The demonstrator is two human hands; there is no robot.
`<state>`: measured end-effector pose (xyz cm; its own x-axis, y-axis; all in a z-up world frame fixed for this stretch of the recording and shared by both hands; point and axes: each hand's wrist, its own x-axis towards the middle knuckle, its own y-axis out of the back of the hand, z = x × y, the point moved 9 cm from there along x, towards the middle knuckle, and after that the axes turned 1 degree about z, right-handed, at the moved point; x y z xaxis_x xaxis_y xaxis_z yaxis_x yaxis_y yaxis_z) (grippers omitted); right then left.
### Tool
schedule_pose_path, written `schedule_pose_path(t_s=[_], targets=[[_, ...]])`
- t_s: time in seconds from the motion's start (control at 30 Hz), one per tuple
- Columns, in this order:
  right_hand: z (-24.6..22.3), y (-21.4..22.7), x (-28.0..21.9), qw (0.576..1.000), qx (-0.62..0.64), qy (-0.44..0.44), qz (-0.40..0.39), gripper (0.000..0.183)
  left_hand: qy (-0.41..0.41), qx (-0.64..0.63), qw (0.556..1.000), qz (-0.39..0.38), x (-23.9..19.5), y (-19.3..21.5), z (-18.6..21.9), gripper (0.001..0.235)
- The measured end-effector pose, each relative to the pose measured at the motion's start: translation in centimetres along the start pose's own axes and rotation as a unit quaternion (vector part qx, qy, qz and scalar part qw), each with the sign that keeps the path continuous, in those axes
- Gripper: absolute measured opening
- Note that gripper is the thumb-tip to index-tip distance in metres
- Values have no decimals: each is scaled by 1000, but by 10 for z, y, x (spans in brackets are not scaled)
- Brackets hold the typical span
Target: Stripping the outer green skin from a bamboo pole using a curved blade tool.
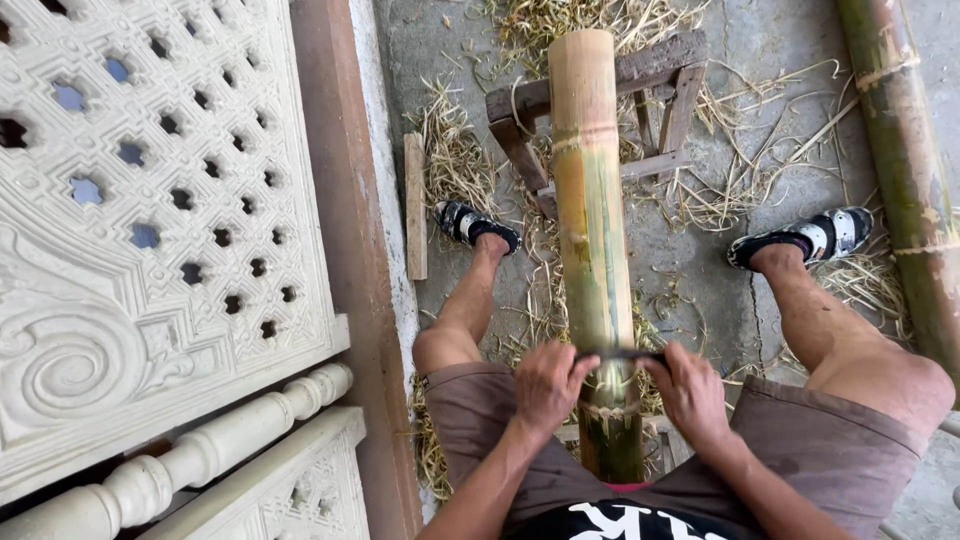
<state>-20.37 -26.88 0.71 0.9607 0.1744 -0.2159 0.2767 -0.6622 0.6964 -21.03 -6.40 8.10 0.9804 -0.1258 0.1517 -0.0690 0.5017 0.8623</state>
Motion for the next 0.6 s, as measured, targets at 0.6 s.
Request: schedule_pose_path(t_s=[0.6], targets=[[-8, 24, 339, 995, 54, 79, 32, 43, 72, 44, 996, 18, 286, -54, -136, 41]])
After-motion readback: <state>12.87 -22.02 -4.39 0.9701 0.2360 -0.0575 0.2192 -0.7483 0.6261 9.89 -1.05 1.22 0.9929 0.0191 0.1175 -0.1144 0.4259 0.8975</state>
